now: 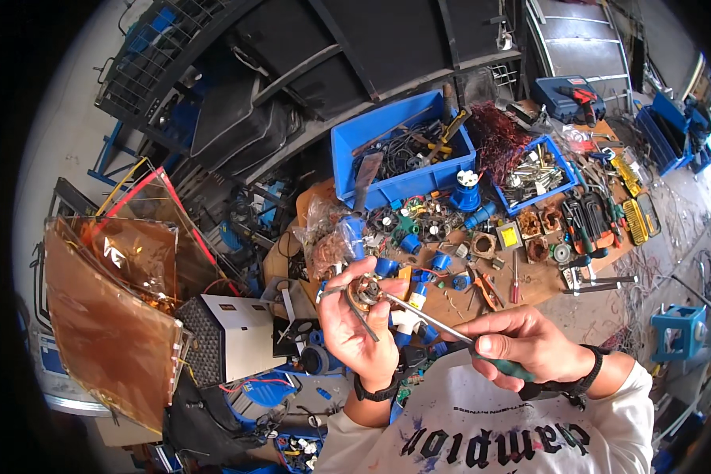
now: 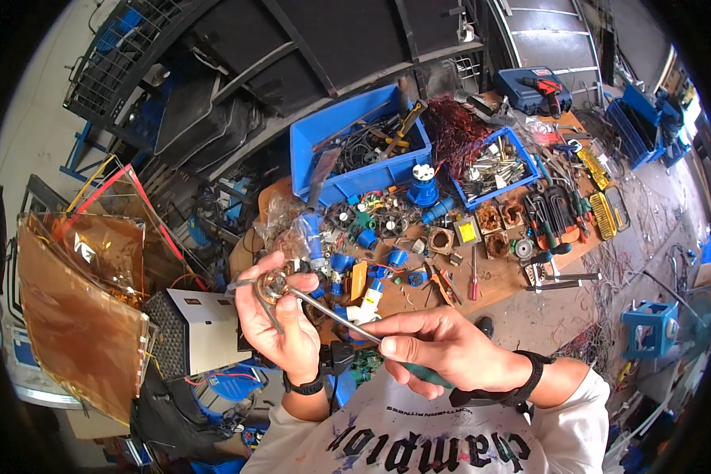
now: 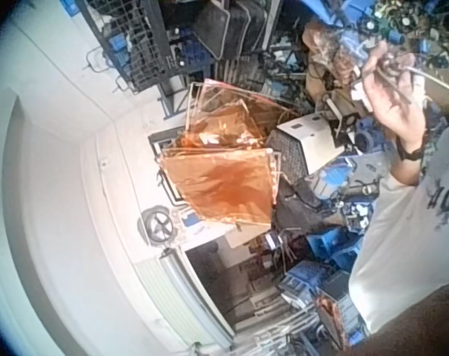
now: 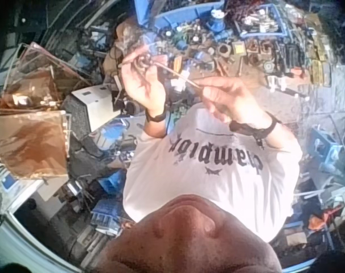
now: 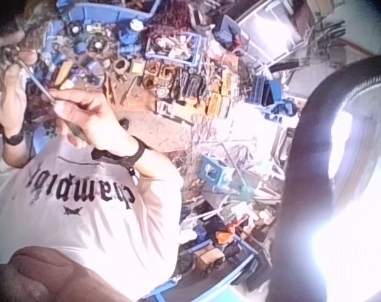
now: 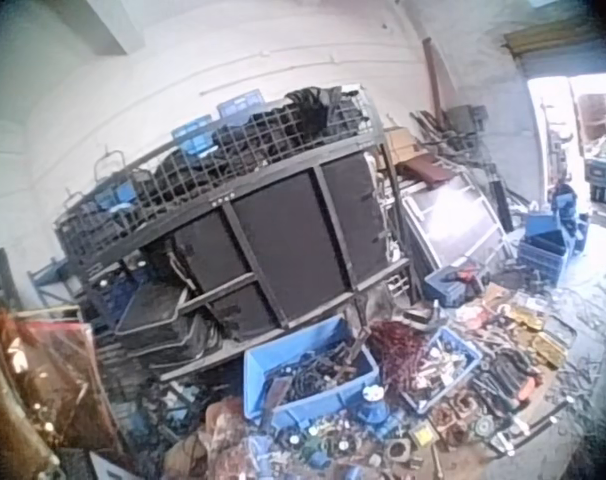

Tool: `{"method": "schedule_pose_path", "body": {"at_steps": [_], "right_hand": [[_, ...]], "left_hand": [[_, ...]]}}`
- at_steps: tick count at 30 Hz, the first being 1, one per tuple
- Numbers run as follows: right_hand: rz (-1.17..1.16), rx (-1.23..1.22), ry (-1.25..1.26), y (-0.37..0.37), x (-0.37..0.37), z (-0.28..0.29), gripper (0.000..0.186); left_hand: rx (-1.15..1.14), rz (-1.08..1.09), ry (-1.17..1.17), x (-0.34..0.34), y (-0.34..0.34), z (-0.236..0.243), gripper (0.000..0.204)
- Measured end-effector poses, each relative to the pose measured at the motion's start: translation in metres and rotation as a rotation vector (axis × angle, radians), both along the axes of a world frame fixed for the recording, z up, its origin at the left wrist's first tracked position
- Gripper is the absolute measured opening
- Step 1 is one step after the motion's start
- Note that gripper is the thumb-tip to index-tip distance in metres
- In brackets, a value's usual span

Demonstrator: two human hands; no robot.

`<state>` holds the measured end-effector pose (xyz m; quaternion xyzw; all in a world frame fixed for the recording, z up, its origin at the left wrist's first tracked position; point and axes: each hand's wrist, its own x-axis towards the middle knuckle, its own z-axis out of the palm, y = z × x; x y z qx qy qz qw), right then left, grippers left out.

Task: The person uses a screwdriver to manipulate a small cylindrical electrical component, likely a motor or switch, held in their left hand. They repeatedly probe and adjust internal parts of the component while standing at a cluttered workbench.

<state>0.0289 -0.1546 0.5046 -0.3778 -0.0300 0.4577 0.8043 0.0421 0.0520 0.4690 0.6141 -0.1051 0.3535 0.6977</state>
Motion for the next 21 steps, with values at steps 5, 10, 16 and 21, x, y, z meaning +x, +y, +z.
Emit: {"method": "schedule_pose_path", "body": {"at_steps": [5, 10, 16, 21], "right_hand": [[-0.071, -0.335, -0.624, 0.001, 0.005, 0.003, 0.034], [-0.141, -0.651, -1.155, -0.002, 0.006, 0.020, 0.036], [-0.196, -0.455, -0.926, 0.002, 0.001, 0.008, 0.035], [-0.002, -0.195, -0.133, -0.004, 0.002, 0.012, 0.034]], "left_hand": [[-0.017, 0.002, -0.013, 0.002, 0.001, -0.001, 0.046], [-0.074, -0.048, 0.023, 0.004, -0.002, 0.001, 0.048], [-0.009, 0.013, -0.001, 0.005, -0.005, 0.000, 0.048], [-0.049, -0.005, 0.015, 0.003, -0.006, 0.001, 0.048]]}}
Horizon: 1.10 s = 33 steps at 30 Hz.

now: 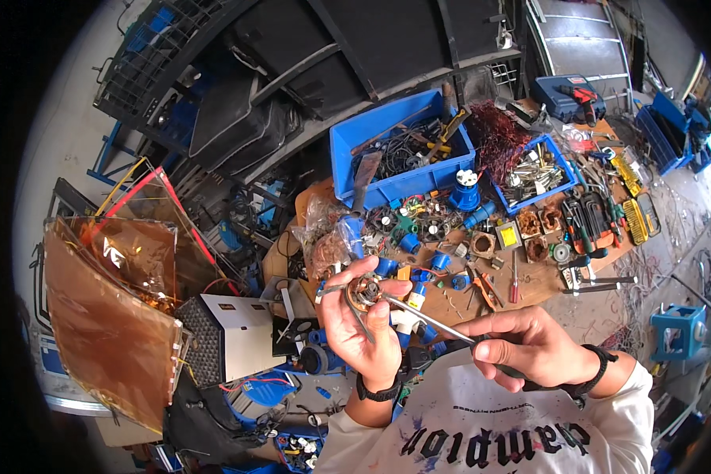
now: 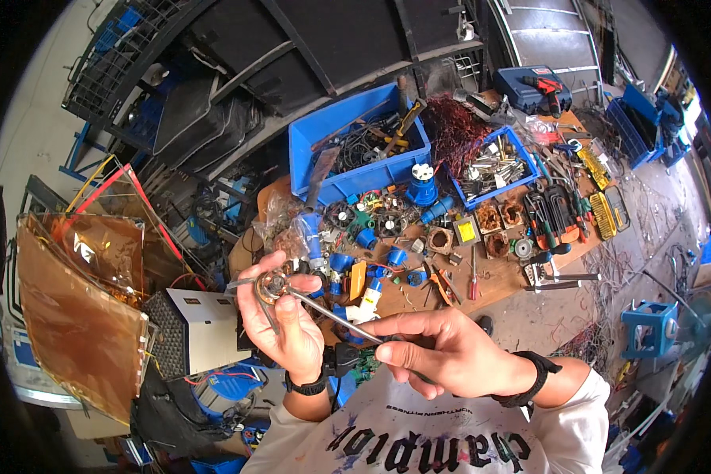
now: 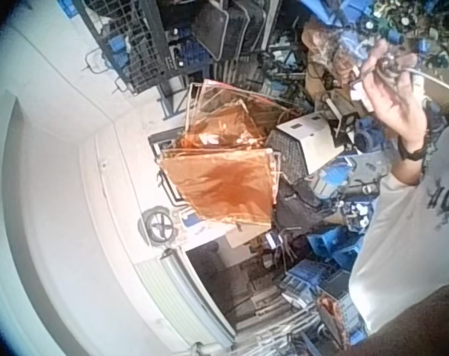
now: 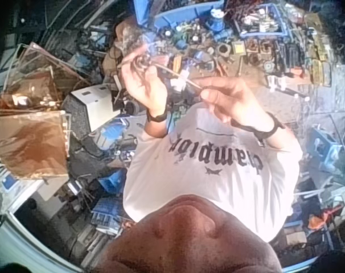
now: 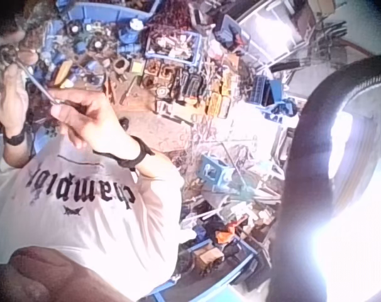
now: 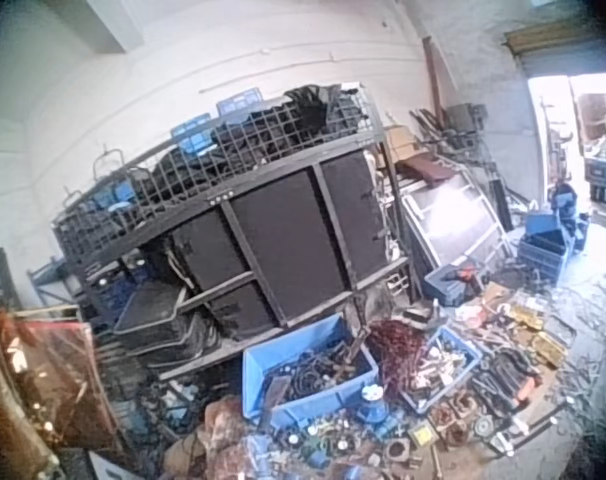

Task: The person uses a screwdriver to manipulate a small cylindrical electrical component, likely a motor or switch, held in their left hand. They repeatedly probe and adjust internal parts of the component while standing at a cluttered workbench.

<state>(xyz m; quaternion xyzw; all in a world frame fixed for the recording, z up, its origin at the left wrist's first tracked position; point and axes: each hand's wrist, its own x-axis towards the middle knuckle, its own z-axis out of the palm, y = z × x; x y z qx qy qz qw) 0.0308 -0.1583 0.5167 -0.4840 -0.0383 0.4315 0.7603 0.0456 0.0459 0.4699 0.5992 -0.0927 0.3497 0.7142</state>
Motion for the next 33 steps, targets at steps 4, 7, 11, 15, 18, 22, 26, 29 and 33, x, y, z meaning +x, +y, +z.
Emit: {"method": "schedule_pose_path", "body": {"at_steps": [4, 7, 11, 15, 18, 22, 26, 29, 33], "right_hand": [[0.028, 0.193, 0.068, 0.001, 0.002, -0.014, 0.032], [0.072, 0.296, 0.098, 0.002, 0.005, -0.017, 0.031], [0.020, 0.152, -0.083, 0.003, 0.003, -0.015, 0.031], [-0.103, -0.037, -0.467, -0.003, 0.002, -0.010, 0.028], [-0.215, -0.170, -0.691, -0.004, 0.006, -0.005, 0.017], [-0.421, -0.200, -1.052, 0.008, 0.021, -0.002, 0.014], [-0.457, -0.157, -0.957, 0.024, 0.021, 0.000, 0.015], [-0.433, -0.200, -0.959, 0.028, 0.021, -0.002, 0.015], [-0.439, -0.248, -1.049, 0.030, 0.019, -0.001, 0.016]], "left_hand": [[-0.049, -0.027, 0.013, -0.002, -0.002, 0.003, 0.048], [-0.132, -0.098, 0.011, -0.003, 0.001, 0.003, 0.050], [-0.316, -0.255, 0.086, -0.009, -0.001, 0.009, 0.056], [-0.382, -0.389, 0.155, -0.009, 0.002, 0.008, 0.056], [-0.438, -0.476, 0.203, -0.014, 0.001, 0.009, 0.055], [-0.296, -0.478, 0.220, -0.014, -0.010, 0.009, 0.053], [-0.183, -0.386, 0.270, -0.020, -0.020, 0.014, 0.062], [-0.134, -0.382, 0.234, -0.022, -0.020, 0.012, 0.060], [-0.070, -0.344, 0.209, -0.026, -0.022, 0.015, 0.060]]}}
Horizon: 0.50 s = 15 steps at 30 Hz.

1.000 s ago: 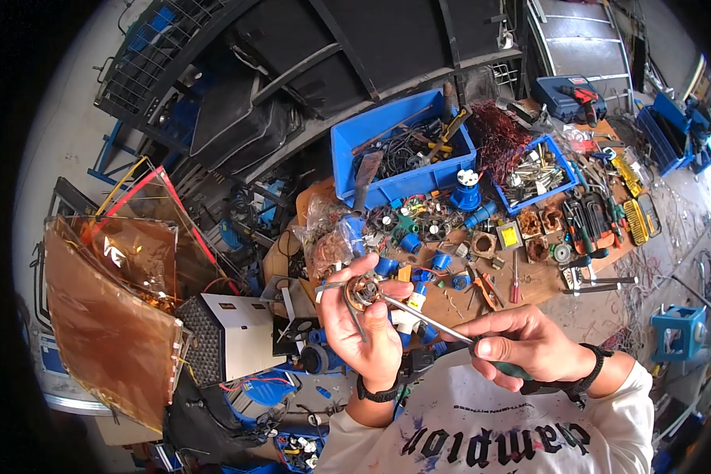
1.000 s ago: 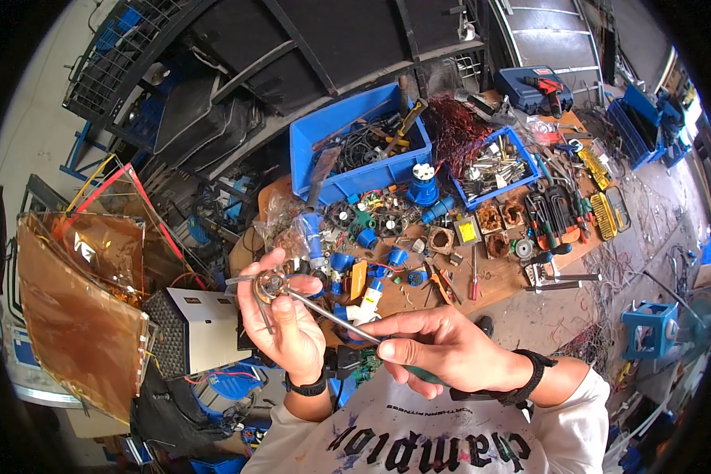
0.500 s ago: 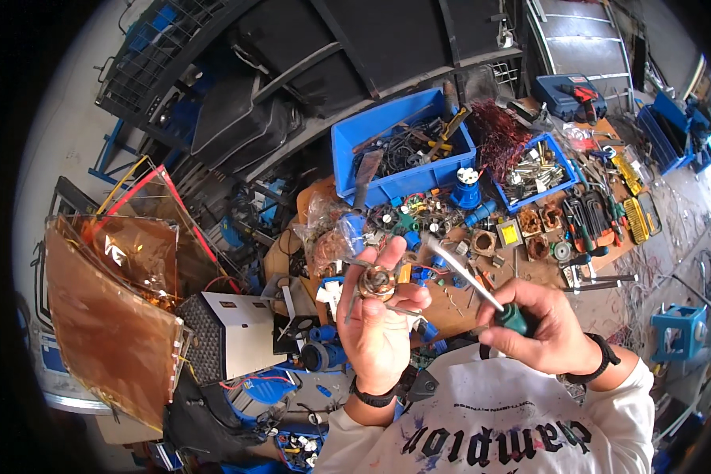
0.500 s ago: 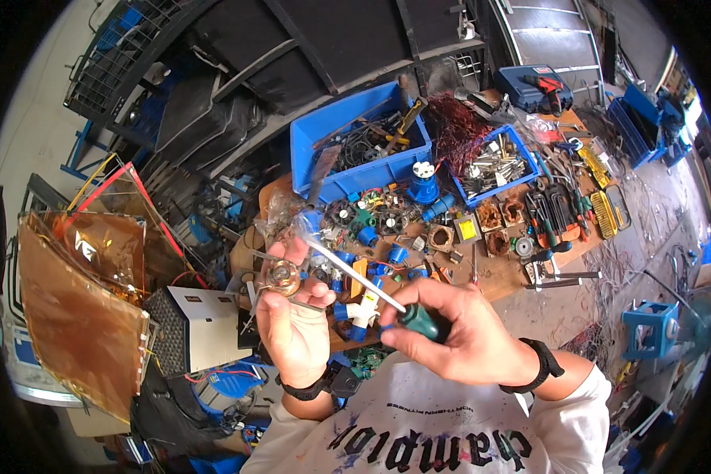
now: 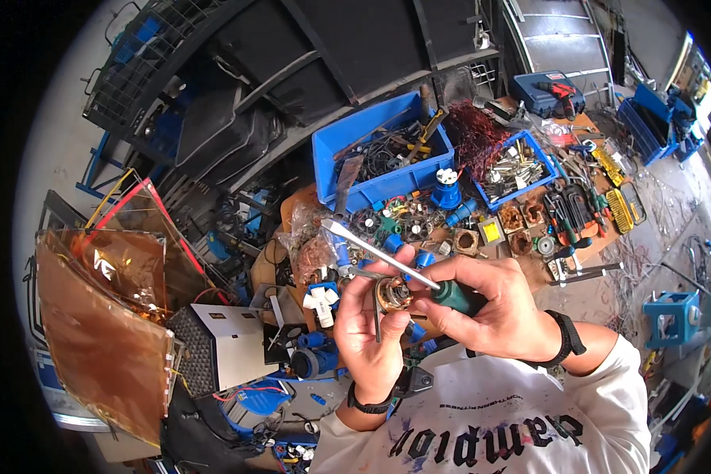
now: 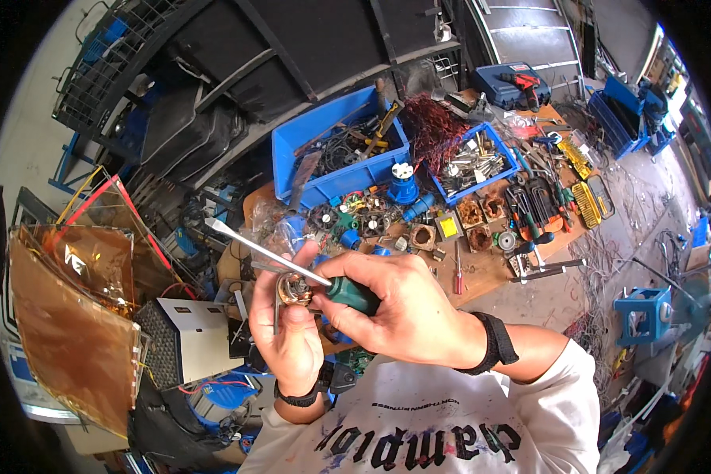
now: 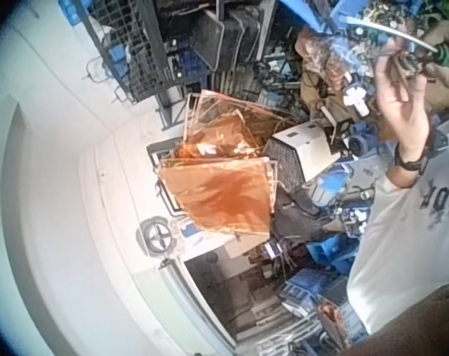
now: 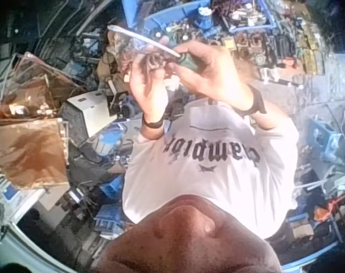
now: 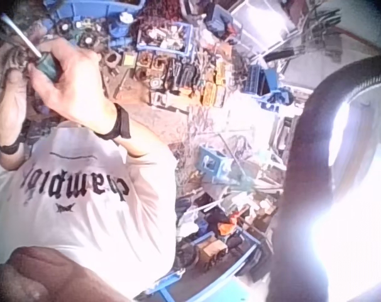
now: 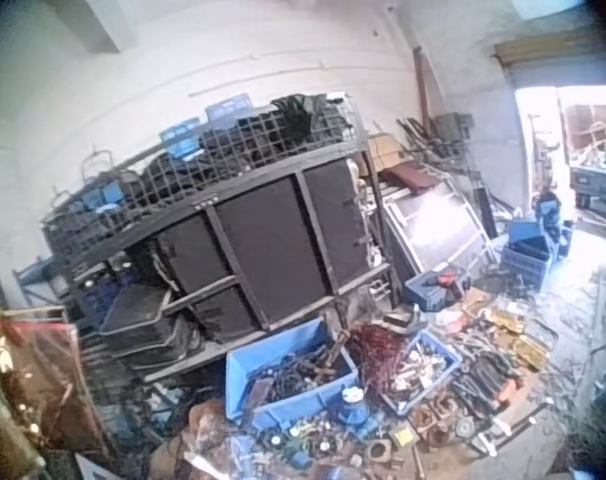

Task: The person uses a screwdriver to manipulate a small cylindrical electrical component, likely a motor or switch, held in their left hand. They repeatedly probe and adjust internal parts of the component while standing at a cluttered workbench.

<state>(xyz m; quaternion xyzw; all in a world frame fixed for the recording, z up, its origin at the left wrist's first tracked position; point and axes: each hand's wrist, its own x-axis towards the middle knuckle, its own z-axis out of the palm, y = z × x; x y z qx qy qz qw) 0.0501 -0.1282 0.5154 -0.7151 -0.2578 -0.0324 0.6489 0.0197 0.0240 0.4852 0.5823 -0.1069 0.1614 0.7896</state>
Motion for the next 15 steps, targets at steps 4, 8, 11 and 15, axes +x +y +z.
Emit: {"method": "schedule_pose_path", "body": {"at_steps": [4, 8, 11, 15], "right_hand": [[-0.027, -0.024, -0.063, 0.0013, -0.0024, -0.0020, 0.017], [-0.005, -0.088, -0.048, 0.0001, -0.0067, 0.0039, 0.019], [0.015, -0.116, -0.026, -0.0010, -0.0076, 0.0051, 0.019], [0.056, -0.083, -0.024, -0.0024, -0.0052, 0.0005, 0.019]], "left_hand": [[0.011, 0.019, -0.009, -0.0028, -0.0008, 0.0029, 0.059], [0.018, 0.076, -0.046, -0.0048, -0.0013, -0.0012, 0.057], [0.020, 0.068, -0.039, -0.0070, -0.0007, 0.0005, 0.057], [0.017, 0.035, -0.012, -0.0080, 0.0010, 0.0024, 0.056]]}}
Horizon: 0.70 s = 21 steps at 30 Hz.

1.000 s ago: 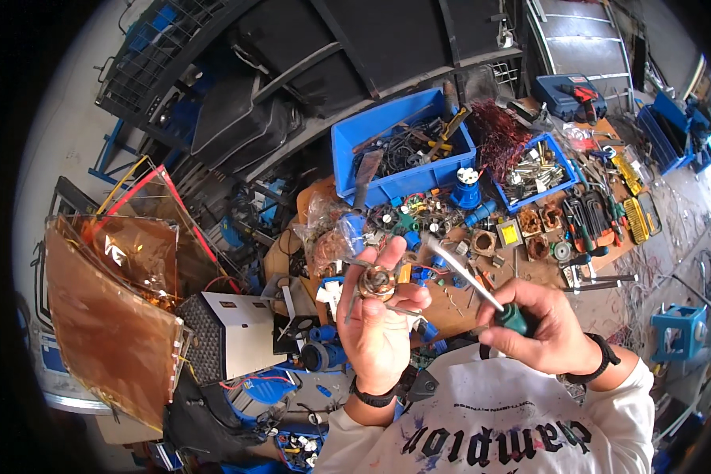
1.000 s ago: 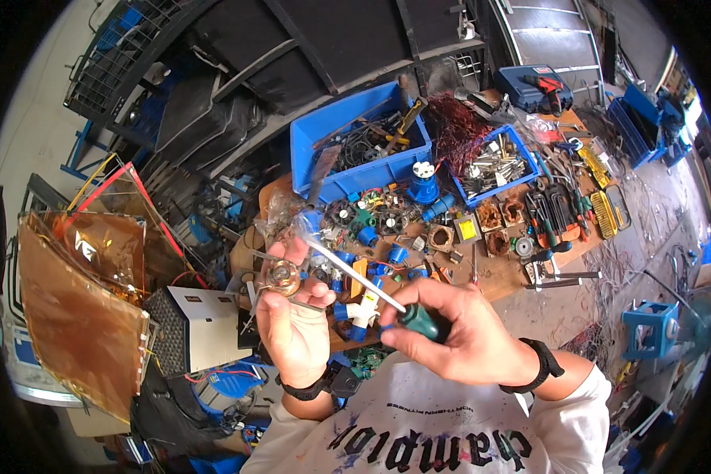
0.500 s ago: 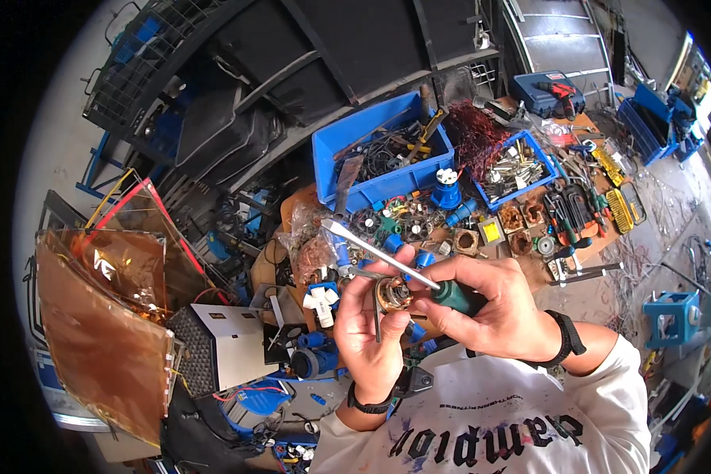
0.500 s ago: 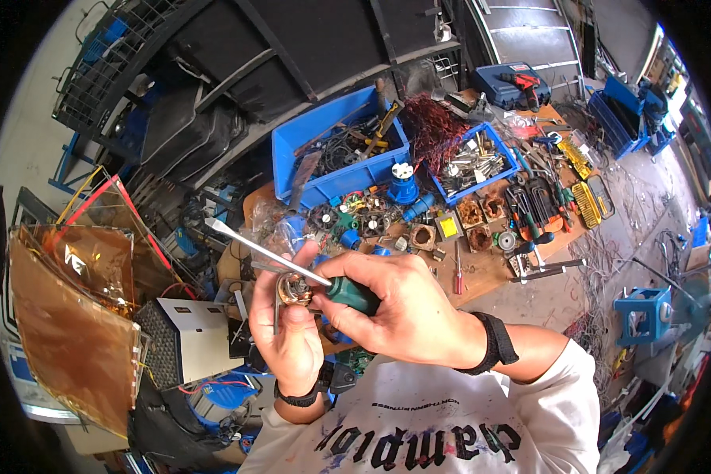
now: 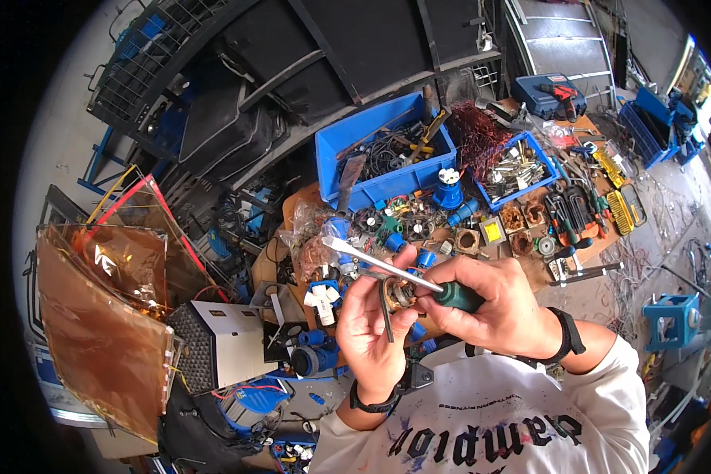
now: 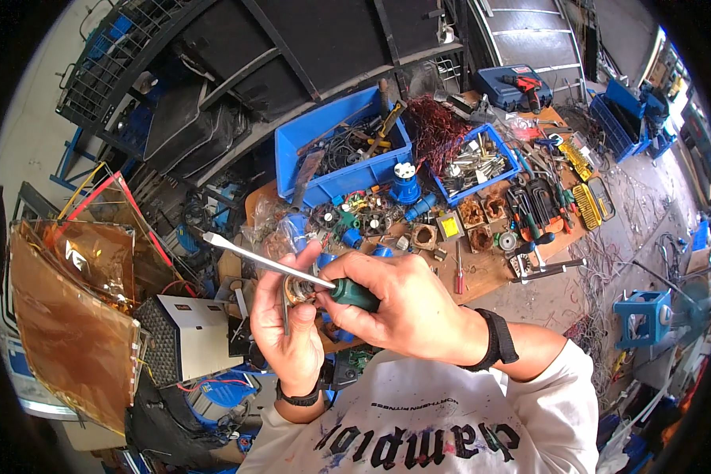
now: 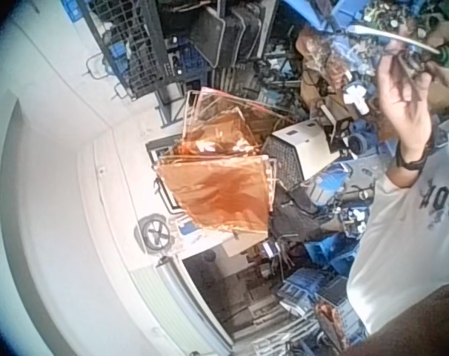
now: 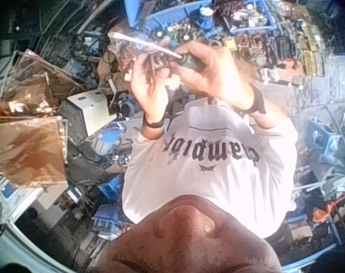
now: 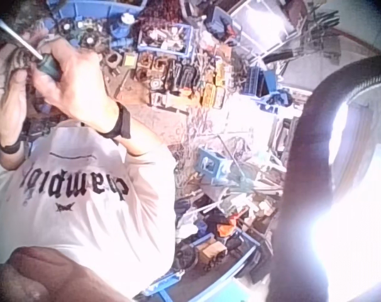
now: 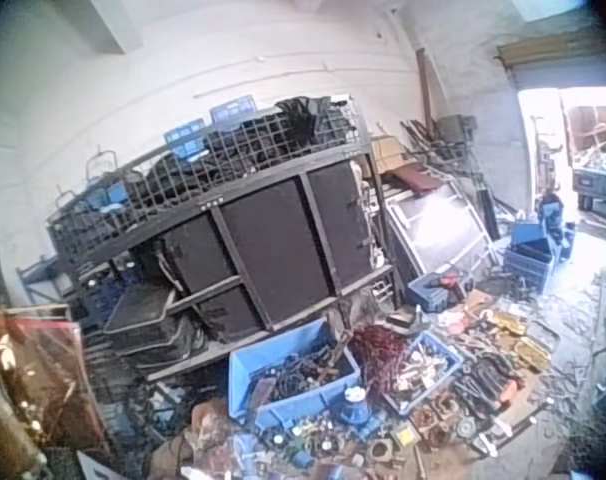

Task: The person uses a screwdriver to manipulate a small cylindrical electrical component, likely a motor or switch, held in their left hand. They repeatedly probe and adjust internal parts of the component while standing at a cluttered workbench.

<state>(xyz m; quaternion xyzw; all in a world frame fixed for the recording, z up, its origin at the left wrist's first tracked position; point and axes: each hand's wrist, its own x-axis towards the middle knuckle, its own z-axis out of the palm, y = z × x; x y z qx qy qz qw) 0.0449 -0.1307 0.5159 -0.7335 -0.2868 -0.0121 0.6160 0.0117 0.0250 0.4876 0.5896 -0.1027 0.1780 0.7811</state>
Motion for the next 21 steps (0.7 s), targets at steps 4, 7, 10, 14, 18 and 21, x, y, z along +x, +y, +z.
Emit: {"method": "schedule_pose_path", "body": {"at_steps": [4, 7, 10, 14, 18, 21], "right_hand": [[0.011, 0.011, -0.024, -0.001, 0.001, 0.000, 0.018], [0.006, -0.032, -0.078, -0.001, 0.002, -0.003, 0.019], [-0.017, -0.132, -0.157, -0.002, 0.004, -0.002, 0.012], [-0.058, -0.098, -0.182, 0.001, 0.004, -0.003, 0.016], [-0.087, -0.080, -0.174, 0.001, 0.002, -0.004, 0.022], [-0.088, -0.081, -0.163, 0.000, 0.002, -0.003, 0.022]], "left_hand": [[-0.002, -0.005, 0.014, -0.001, 0.000, 0.001, 0.057], [-0.037, -0.064, 0.015, -0.002, 0.002, 0.002, 0.053], [-0.018, -0.087, -0.001, 0.000, 0.003, -0.001, 0.053], [0.011, -0.013, 0.015, 0.000, -0.004, 0.000, 0.055], [-0.027, -0.006, 0.007, 0.000, -0.008, -0.001, 0.053], [-0.052, -0.019, 0.008, 0.002, -0.010, 0.000, 0.053]]}}
